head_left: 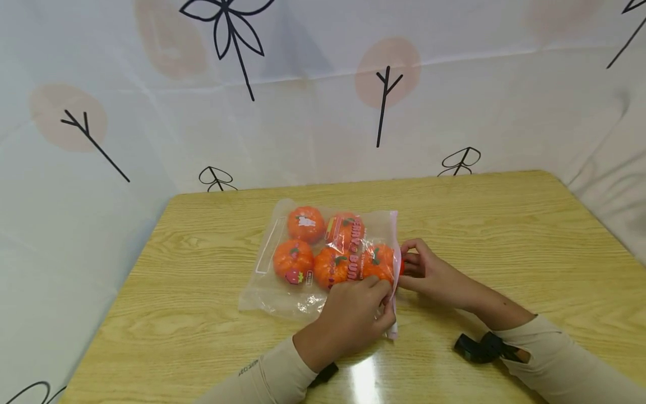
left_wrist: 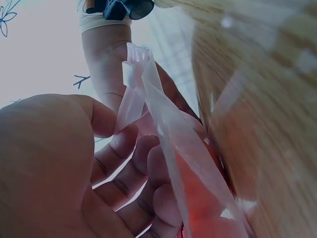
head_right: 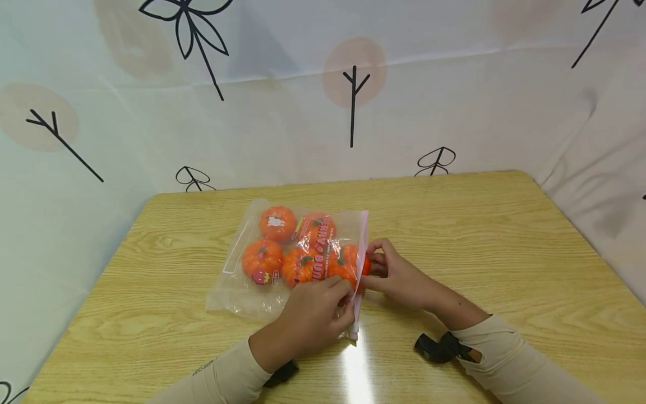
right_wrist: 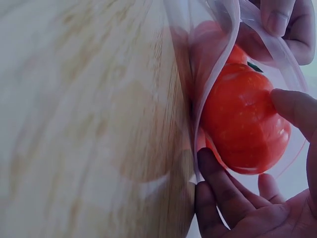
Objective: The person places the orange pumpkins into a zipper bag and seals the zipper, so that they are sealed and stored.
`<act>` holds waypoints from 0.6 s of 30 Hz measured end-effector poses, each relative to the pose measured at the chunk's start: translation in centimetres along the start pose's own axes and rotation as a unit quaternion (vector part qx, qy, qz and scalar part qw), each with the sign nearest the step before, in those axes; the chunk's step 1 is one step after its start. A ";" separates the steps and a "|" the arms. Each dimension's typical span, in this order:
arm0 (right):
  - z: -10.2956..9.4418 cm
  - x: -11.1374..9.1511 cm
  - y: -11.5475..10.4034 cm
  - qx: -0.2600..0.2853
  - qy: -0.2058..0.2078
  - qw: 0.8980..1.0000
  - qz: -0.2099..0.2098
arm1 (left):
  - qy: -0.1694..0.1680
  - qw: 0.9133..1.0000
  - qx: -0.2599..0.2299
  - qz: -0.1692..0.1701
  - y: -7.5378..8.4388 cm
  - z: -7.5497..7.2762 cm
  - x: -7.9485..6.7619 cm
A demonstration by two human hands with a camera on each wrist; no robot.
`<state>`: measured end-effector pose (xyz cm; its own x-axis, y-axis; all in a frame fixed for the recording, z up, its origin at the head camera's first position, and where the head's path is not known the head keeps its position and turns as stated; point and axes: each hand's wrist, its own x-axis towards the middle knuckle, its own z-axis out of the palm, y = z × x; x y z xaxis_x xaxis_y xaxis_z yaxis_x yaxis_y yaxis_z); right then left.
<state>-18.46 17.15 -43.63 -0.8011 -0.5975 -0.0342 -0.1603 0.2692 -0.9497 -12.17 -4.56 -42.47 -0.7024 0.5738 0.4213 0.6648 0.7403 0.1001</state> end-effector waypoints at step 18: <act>0.1 0.1 0.5 -0.011 -0.007 1.000 -0.012 | -0.002 1.000 0.006 0.003 0.0 0.3 0.0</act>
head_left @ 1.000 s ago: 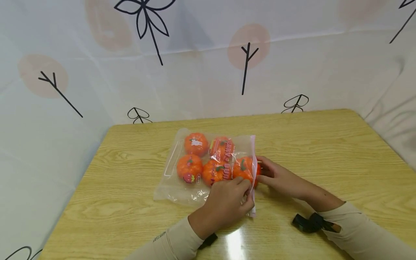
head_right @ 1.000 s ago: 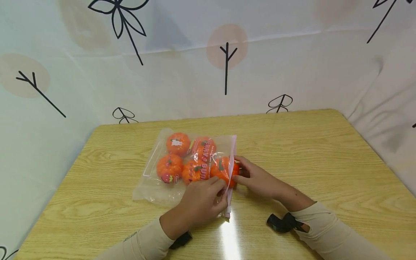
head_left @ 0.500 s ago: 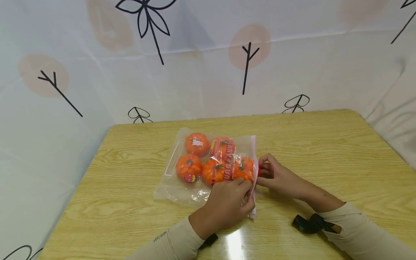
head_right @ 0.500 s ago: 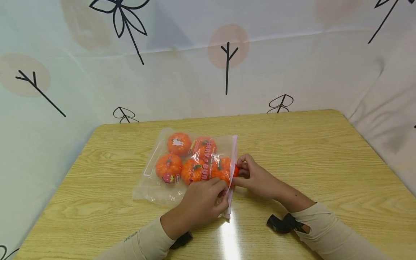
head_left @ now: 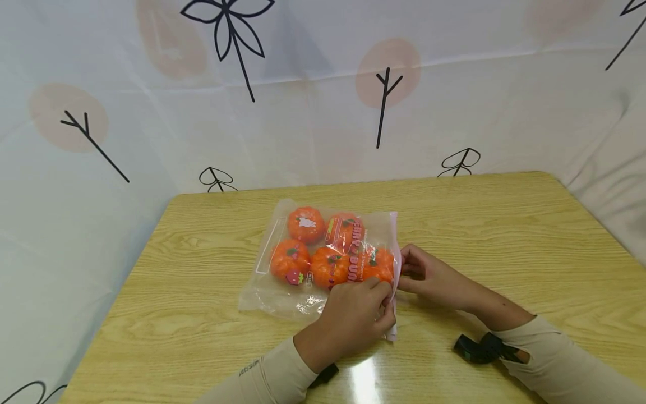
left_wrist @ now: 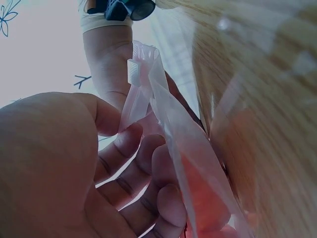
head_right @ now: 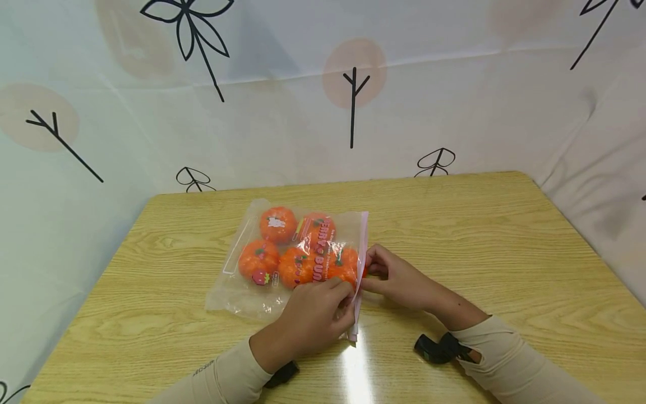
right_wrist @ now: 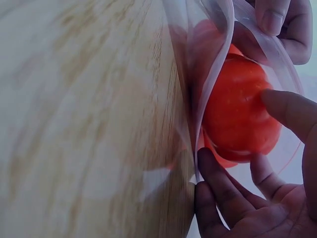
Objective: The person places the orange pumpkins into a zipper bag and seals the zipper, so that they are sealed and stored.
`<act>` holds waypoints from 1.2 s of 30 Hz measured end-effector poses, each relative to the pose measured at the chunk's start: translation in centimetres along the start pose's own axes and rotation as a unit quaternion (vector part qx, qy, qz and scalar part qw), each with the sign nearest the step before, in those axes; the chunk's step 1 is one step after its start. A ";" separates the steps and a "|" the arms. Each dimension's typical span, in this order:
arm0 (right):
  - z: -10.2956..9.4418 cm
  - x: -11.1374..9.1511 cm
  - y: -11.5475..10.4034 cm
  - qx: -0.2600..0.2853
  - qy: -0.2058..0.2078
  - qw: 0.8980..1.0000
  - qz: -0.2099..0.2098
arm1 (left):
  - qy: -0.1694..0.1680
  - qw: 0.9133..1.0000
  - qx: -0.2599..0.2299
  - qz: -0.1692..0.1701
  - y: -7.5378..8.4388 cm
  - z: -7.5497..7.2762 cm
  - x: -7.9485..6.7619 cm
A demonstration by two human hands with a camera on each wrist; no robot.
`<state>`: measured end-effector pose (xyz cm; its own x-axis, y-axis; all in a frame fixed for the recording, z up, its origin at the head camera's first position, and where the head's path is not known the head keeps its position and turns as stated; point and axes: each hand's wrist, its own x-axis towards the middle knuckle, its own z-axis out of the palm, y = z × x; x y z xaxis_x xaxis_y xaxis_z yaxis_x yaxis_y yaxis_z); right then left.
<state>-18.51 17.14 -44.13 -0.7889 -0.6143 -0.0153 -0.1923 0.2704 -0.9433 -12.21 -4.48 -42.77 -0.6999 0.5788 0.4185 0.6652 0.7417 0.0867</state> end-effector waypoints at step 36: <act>-0.1 -0.1 -0.2 -0.064 0.000 0.998 0.005 | 0.003 1.000 0.020 0.001 0.0 0.1 0.0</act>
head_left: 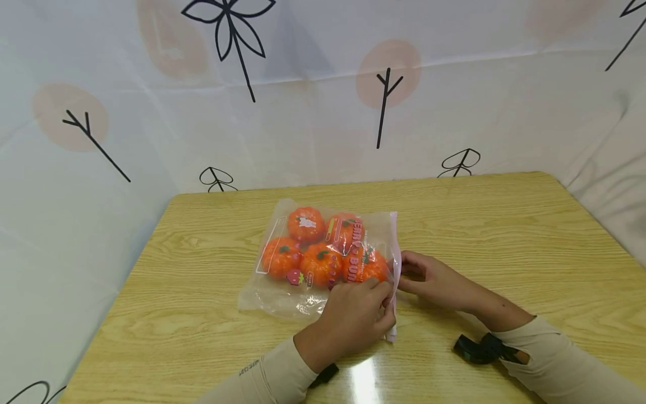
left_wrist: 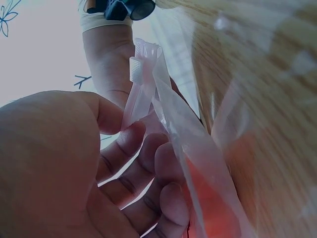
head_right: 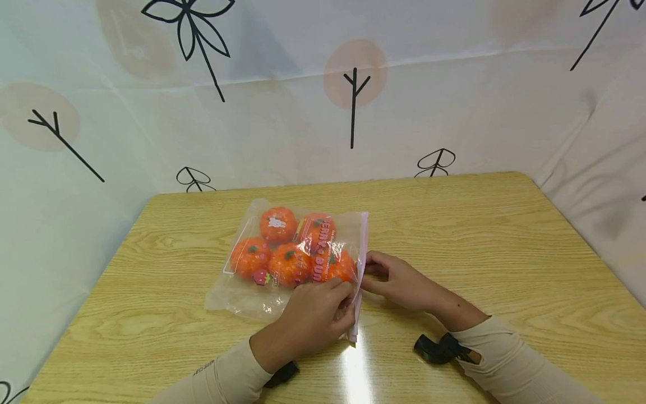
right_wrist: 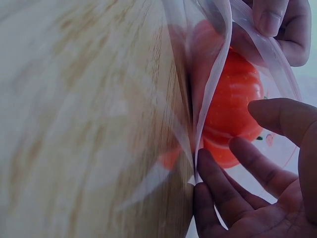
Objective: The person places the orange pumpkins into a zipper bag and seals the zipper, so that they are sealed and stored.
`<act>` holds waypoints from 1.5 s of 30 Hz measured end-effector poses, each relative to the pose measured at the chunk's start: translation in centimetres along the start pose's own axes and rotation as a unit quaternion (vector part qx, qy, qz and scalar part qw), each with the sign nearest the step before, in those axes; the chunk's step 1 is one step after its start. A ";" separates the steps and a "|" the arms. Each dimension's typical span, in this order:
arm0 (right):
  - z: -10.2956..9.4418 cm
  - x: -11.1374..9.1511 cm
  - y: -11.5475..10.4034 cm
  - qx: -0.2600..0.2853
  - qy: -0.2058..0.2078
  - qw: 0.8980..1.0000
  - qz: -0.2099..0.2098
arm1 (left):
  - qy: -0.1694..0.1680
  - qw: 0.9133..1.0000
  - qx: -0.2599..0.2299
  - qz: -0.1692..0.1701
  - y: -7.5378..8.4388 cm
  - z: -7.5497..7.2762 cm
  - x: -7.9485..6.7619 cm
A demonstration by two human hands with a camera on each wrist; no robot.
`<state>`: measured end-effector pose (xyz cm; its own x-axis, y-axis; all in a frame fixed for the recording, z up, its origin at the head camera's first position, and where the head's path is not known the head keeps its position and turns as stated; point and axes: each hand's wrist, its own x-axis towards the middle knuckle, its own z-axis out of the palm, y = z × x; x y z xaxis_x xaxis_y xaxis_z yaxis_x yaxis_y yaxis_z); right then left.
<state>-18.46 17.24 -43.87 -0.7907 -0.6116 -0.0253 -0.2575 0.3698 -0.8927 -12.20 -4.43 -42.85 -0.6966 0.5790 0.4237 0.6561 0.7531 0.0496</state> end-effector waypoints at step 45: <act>-0.2 -0.3 0.1 -0.049 0.002 0.999 -0.015 | 0.019 1.000 -0.005 -0.002 0.2 0.2 0.1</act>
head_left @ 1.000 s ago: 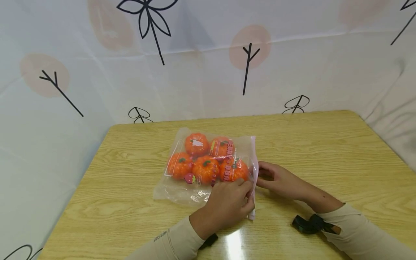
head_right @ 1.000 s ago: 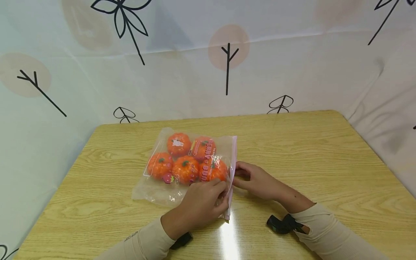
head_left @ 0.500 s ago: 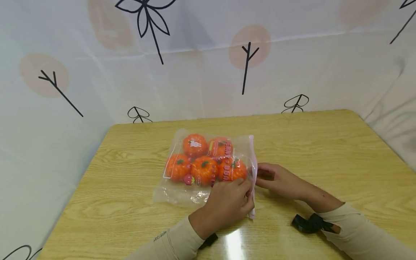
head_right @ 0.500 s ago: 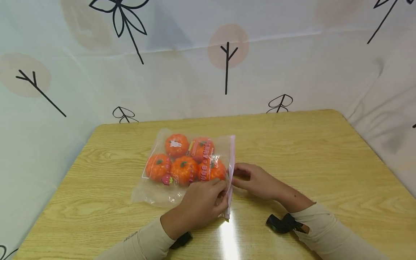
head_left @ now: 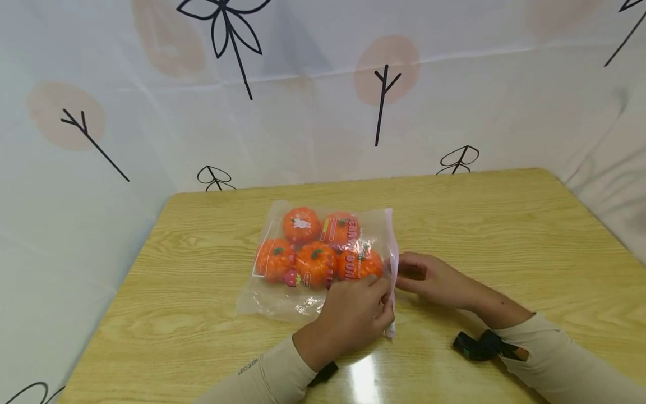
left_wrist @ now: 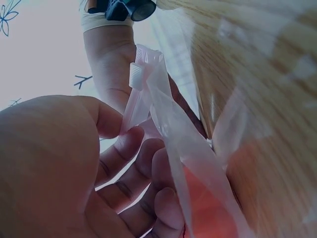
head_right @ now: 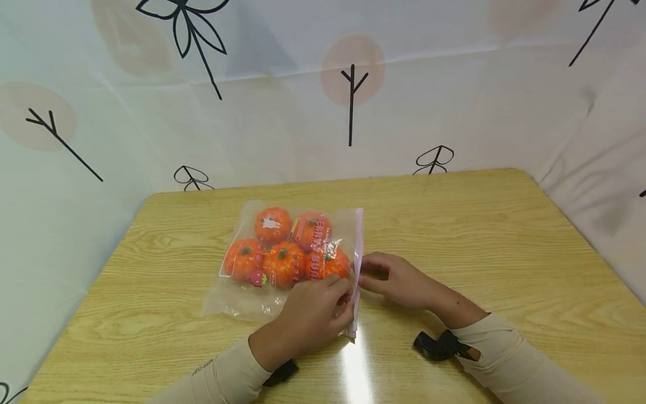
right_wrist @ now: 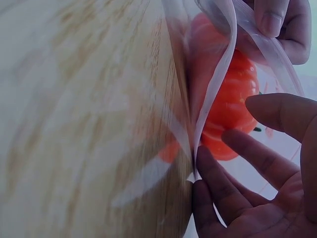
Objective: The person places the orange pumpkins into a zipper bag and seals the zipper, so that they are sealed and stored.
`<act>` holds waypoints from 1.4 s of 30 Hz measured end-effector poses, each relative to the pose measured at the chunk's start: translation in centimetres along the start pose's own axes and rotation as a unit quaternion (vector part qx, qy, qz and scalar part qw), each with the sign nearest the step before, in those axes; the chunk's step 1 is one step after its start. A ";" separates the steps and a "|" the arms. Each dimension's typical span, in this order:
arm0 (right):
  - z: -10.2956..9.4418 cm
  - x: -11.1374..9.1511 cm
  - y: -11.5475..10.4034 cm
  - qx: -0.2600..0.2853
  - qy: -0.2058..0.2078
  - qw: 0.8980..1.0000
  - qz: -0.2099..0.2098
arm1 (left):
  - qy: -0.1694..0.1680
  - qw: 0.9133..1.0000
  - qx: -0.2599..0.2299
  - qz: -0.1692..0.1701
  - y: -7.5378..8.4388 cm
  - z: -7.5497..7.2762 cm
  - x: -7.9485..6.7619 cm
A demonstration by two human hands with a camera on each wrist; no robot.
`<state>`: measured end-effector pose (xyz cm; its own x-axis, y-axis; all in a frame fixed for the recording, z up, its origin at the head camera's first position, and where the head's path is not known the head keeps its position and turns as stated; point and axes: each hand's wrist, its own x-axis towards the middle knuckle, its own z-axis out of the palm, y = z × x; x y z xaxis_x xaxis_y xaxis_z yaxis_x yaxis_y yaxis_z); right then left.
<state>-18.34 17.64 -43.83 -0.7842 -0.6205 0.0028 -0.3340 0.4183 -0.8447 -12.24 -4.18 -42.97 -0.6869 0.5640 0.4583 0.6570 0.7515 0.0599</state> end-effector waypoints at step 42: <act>0.2 0.2 0.3 -0.011 -0.015 1.000 -0.003 | 0.028 0.999 0.030 -0.002 0.2 0.3 0.1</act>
<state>-18.47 17.53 -44.16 -0.7656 -0.6433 -0.0083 -0.3506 0.4281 -0.8329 -12.32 -3.89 -43.12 -0.6699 0.5416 0.5078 0.6328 0.7743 0.0090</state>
